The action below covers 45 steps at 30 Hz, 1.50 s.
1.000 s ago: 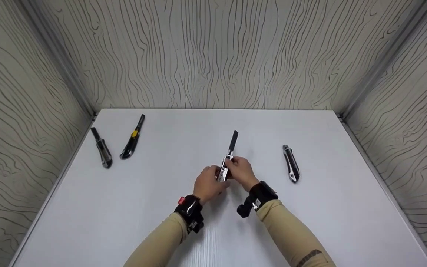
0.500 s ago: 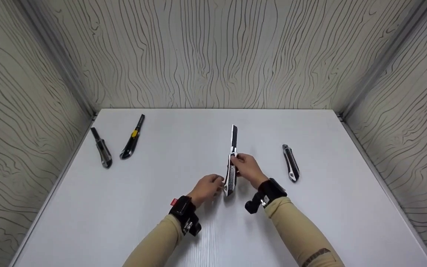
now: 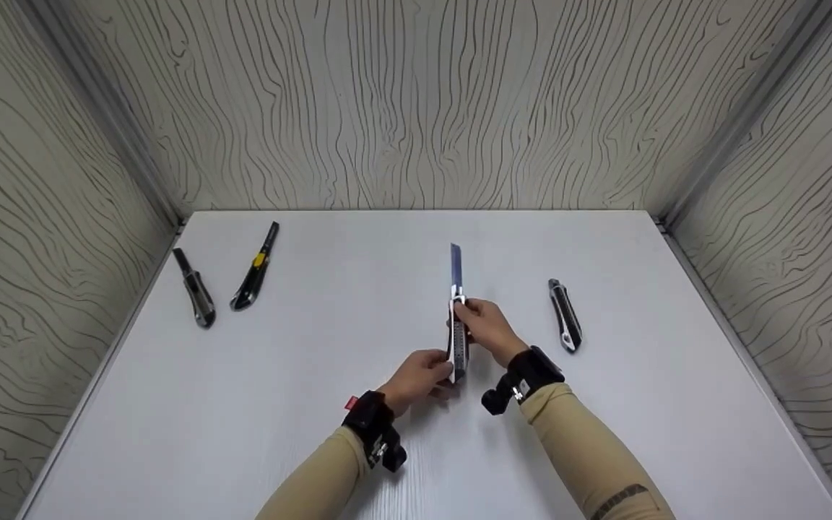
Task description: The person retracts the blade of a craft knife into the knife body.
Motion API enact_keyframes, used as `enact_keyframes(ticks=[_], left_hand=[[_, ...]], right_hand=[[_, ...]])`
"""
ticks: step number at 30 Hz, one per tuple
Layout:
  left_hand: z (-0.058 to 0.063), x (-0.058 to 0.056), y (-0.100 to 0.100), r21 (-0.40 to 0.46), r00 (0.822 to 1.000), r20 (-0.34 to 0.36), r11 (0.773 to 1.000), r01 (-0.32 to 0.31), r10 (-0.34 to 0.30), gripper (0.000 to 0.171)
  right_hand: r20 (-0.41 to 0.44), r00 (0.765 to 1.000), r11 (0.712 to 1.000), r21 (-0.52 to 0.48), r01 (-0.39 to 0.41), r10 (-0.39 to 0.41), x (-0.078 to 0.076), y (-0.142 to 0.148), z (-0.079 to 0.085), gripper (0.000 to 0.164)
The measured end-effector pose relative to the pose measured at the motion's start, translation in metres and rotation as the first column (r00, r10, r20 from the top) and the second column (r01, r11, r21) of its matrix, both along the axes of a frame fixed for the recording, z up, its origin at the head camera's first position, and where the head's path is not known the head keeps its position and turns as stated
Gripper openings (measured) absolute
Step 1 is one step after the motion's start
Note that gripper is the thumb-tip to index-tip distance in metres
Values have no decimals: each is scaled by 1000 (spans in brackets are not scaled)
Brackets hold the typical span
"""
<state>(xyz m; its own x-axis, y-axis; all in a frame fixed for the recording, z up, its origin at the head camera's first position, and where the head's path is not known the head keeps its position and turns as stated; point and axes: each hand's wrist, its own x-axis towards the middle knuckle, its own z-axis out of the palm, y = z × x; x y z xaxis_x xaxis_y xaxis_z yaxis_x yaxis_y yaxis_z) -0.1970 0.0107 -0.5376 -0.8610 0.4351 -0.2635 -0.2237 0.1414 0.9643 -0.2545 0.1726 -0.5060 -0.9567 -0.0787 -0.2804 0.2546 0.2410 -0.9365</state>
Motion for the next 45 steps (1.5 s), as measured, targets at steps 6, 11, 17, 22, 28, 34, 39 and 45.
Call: enact_keyframes(ticks=[6,11,17,22,28,34,39,45], left_hand=[[0,2,1,-41,999,-25,999,-30,29,28],[0,4,3,-53,998,-48,998,-33,30,28],[-1,4,4,-74,997,-69,997,-33,28,26],[1,4,4,-109,997,-66,993,-37,30,26],[-1,5,5,-77,995,-94,996,-42,34,26],[2,7,4,-87,994,-105,995,-50,41,25],[-1,6,5,-115,995,-98,993,-42,31,23],[-3,6,4,-103,995,-88,994,-44,35,24]], right_hand=[[2,1000,1000,-4,0,0,0,0,0,35],[33,999,999,-41,18,-17,0,-2,-2,44],[51,997,994,-97,56,-51,-1,-3,-5,49],[38,997,993,-89,72,-69,-2,-6,-5,47],[52,995,991,-98,87,-82,-2,-8,-3,44],[43,995,992,-79,97,-93,1,-10,-2,44],[34,995,992,-76,97,-94,1,-10,-5,42],[42,996,993,-86,79,-75,1,-11,-6,37]])
